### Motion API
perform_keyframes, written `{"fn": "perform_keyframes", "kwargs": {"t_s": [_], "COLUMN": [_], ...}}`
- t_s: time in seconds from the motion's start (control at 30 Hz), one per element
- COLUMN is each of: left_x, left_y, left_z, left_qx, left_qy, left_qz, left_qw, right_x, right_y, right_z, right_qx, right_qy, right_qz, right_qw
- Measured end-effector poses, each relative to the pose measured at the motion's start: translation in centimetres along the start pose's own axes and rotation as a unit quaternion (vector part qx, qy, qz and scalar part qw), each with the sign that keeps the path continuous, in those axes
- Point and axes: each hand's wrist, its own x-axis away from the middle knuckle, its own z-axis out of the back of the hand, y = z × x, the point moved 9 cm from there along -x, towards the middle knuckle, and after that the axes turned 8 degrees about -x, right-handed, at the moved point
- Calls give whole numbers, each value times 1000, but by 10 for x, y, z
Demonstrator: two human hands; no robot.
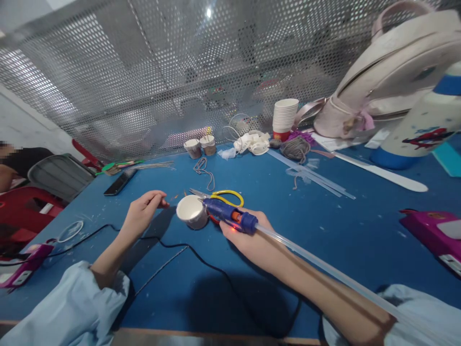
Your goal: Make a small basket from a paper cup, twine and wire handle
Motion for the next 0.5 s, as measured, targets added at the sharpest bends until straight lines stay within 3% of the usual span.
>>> {"fn": "perform_keyframes", "kwargs": {"t_s": [0.1,0.27,0.5], "left_x": [-1,2,-8], "left_y": [-8,-12,-26], "left_z": [-7,-2,-3], "left_qx": [17,-2,-142], "left_qy": [-21,-6,-23], "left_qz": [25,64,28], "left_qw": [999,998,989], "right_x": [3,6,-4], "right_y": [0,-5,6], "right_z": [2,2,4], "right_qx": [-3,4,9], "right_qy": [11,22,22], "right_qz": [-26,-34,-28], "right_qw": [1000,999,999]}}
